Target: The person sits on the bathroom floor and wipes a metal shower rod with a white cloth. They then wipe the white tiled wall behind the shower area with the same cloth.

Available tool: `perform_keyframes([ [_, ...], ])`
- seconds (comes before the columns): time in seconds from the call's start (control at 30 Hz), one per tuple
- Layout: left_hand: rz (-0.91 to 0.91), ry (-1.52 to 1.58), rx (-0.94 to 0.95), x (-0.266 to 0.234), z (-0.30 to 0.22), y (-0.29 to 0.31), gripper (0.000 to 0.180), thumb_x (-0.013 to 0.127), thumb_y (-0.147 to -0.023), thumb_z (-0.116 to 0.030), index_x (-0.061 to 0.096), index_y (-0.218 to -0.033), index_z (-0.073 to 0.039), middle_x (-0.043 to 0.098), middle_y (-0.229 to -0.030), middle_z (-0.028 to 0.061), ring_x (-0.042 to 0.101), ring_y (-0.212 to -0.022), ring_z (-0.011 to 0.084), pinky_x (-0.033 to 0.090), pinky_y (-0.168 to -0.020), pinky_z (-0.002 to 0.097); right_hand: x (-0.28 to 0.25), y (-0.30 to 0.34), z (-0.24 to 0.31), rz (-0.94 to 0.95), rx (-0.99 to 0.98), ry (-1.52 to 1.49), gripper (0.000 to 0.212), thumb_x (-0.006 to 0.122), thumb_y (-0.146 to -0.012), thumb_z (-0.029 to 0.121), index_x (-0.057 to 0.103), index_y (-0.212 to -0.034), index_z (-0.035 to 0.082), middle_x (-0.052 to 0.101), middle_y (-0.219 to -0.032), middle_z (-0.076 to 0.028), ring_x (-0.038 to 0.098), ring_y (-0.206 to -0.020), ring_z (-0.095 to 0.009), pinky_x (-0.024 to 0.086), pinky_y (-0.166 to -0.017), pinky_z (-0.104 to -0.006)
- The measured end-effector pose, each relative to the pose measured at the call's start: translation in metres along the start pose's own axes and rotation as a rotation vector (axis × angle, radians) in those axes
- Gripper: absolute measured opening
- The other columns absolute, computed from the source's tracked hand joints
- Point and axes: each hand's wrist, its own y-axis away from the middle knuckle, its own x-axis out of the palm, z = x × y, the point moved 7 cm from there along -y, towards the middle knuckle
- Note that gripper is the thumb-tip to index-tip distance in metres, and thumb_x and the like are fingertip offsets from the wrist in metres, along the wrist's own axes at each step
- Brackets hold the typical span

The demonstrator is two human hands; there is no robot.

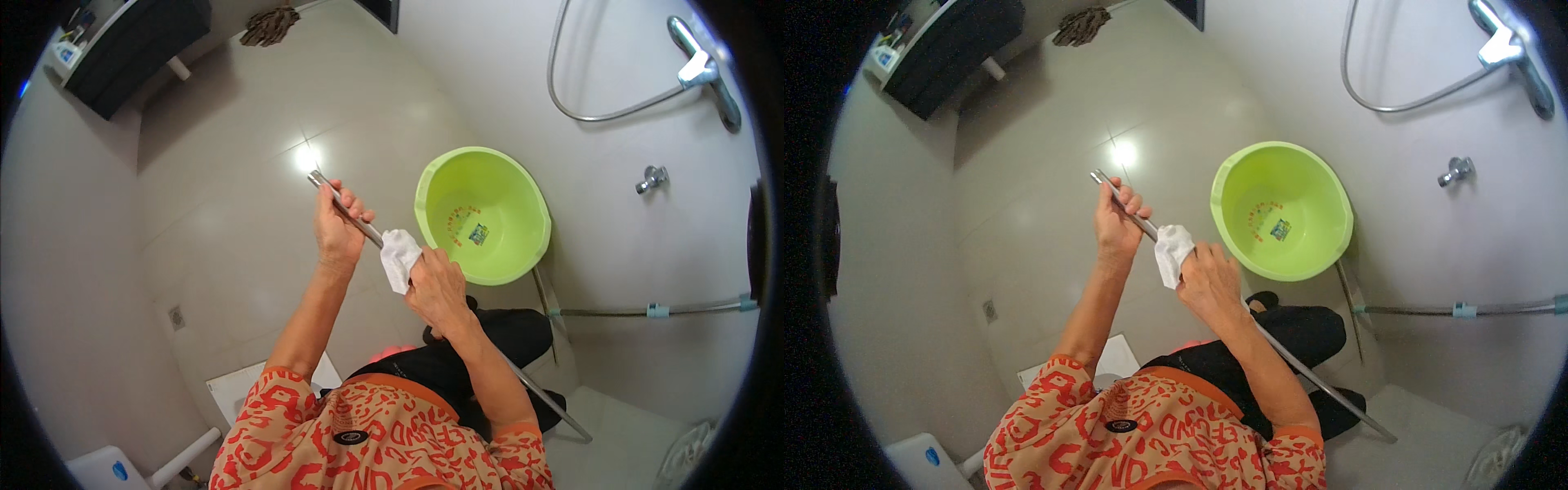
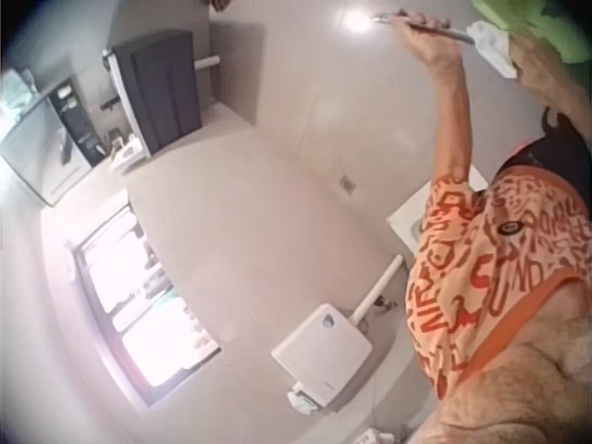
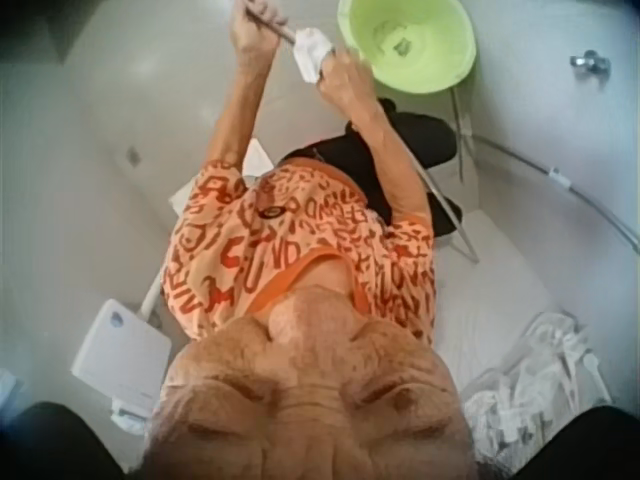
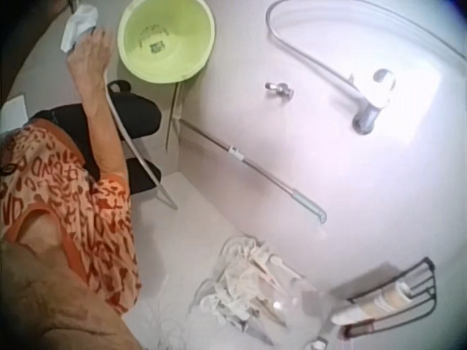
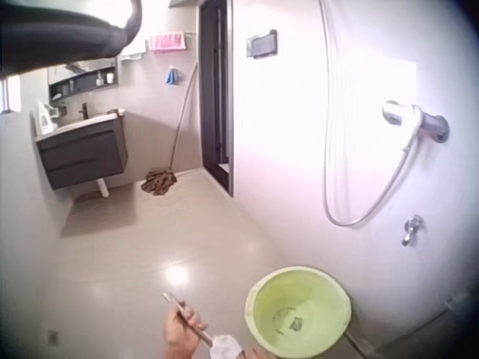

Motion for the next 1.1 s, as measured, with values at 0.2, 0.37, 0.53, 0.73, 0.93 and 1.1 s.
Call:
perform_keyframes([
  [0.2, -0.04, -0.028, 0.025, 0.002, -0.003, -0.006, 0.024, 0.036, -0.099, -0.035, 0.045, -0.098, -0.013, 0.04, -0.068, -0.003, 0.037, -0.056, 0.0096, 0.033, -0.052, 0.0273, -0.009, 0.064, -0.027, -0.026, 0.08, 0.004, 0.018, 0.064, -0.071, 0.011, 0.062, -0.082, -0.002, 0.054, -0.099, -0.015, 0.051, -0.09, -0.031, 0.043, -0.068, -0.0435],
  [0.37, -0.032, -0.048, 0.035, -0.003, -0.003, -0.013, 0.025, 0.034, -0.099, -0.034, 0.045, -0.099, -0.011, 0.04, -0.068, -0.0023, 0.037, -0.056, 0.01, 0.033, -0.052, 0.0273, -0.012, 0.119, -0.06, 0.014, 0.131, 0.003, 0.031, 0.064, -0.076, 0.019, 0.061, -0.097, -0.004, 0.052, -0.106, -0.016, 0.049, -0.097, -0.033, 0.043, -0.074, -0.0442],
  [0.53, -0.035, -0.049, 0.035, -0.001, -0.004, -0.014, 0.025, 0.034, -0.099, -0.033, 0.045, -0.1, -0.01, 0.04, -0.067, -0.0019, 0.036, -0.056, 0.01, 0.032, -0.051, 0.0265, -0.032, 0.159, -0.075, 0.003, 0.171, 0.005, 0.041, 0.065, -0.078, 0.019, 0.055, -0.111, -0.003, 0.048, -0.112, -0.015, 0.046, -0.102, -0.034, 0.04, -0.084, -0.0447],
  [0.73, -0.042, -0.01, 0.031, -0.002, 0.0, -0.013, 0.024, 0.037, -0.099, -0.033, 0.048, -0.098, -0.011, 0.039, -0.065, -0.0021, 0.036, -0.055, 0.0098, 0.031, -0.049, 0.0256, -0.028, 0.17, -0.079, 0.075, 0.247, -0.011, 0.039, 0.063, -0.079, 0.018, 0.055, -0.111, -0.002, 0.049, -0.108, -0.015, 0.047, -0.096, -0.032, 0.04, -0.077, -0.0419],
  [0.93, 0.013, -0.017, 0.004, -0.008, 0.002, -0.012, 0.022, 0.033, -0.1, -0.032, 0.043, -0.099, -0.012, 0.041, -0.07, -0.0016, 0.037, -0.058, 0.0105, 0.035, -0.056, 0.0305, -0.01, 0.121, -0.055, 0.001, 0.138, 0.01, 0.032, 0.063, -0.074, 0.016, 0.057, -0.099, -0.002, 0.051, -0.101, -0.015, 0.05, -0.089, -0.03, 0.041, -0.07, -0.0421],
  [1.1, -0.005, -0.126, -0.024, -0.01, 0.003, -0.005, 0.025, 0.036, -0.098, -0.035, 0.044, -0.107, -0.012, 0.049, -0.079, 0.001, 0.046, -0.067, 0.0137, 0.043, -0.065, 0.0363, -0.003, 0.061, -0.022, -0.118, 0.151, 0.048, 0.032, 0.062, -0.073, 0.015, 0.056, -0.1, 0.0, 0.051, -0.096, -0.012, 0.05, -0.09, -0.032, 0.042, -0.071, -0.0437],
])
